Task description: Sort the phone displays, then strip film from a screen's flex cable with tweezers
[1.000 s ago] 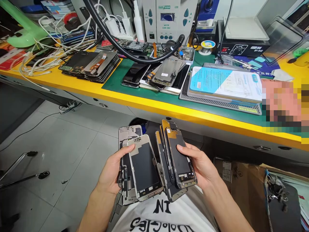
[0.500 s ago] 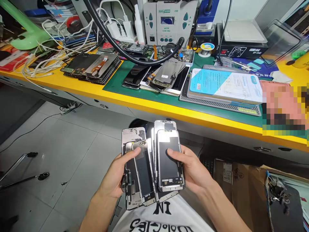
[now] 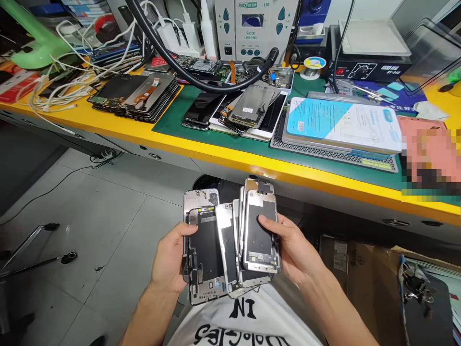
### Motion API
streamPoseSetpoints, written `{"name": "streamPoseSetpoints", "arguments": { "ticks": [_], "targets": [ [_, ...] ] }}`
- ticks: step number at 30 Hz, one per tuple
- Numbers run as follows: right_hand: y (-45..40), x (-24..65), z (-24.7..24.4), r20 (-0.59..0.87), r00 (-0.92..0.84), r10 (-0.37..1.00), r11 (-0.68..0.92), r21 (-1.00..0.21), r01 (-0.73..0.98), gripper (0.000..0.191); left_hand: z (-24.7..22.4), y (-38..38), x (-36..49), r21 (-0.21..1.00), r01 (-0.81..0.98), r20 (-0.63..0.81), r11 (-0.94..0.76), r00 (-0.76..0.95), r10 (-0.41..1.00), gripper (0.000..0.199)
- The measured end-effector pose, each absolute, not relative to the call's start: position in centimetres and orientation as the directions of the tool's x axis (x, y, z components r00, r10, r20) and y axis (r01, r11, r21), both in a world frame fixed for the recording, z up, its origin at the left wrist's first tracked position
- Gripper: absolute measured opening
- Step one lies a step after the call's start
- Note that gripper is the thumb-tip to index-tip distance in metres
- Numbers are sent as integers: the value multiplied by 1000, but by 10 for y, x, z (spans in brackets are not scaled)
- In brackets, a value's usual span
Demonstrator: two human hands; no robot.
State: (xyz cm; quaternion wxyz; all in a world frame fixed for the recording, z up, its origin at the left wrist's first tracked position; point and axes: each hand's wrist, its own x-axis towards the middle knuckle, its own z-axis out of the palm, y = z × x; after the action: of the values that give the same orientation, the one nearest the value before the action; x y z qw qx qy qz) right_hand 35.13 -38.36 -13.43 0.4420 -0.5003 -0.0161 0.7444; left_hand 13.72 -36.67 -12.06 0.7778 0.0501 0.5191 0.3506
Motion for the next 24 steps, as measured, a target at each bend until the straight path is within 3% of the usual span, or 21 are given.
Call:
{"name": "streamPoseSetpoints", "arguments": {
  "ticks": [5, 10, 24],
  "targets": [
    [-385, 359, -134, -730, -150, 667, -609, -419, -673, 35, -119, -371, 134, 481, -439, -806, 759, 121, 580, 14],
    [-387, 359, -135, -708, -171, 685, -595, -408, -692, 29, -114, -373, 135, 521, -376, -818, 766, 36, 574, 25],
    [-392, 342, -140, -665, -240, 707, -605, -394, -692, 17, -119, -373, 136, 626, -294, -720, 722, 138, 680, 30]
  ]
}}
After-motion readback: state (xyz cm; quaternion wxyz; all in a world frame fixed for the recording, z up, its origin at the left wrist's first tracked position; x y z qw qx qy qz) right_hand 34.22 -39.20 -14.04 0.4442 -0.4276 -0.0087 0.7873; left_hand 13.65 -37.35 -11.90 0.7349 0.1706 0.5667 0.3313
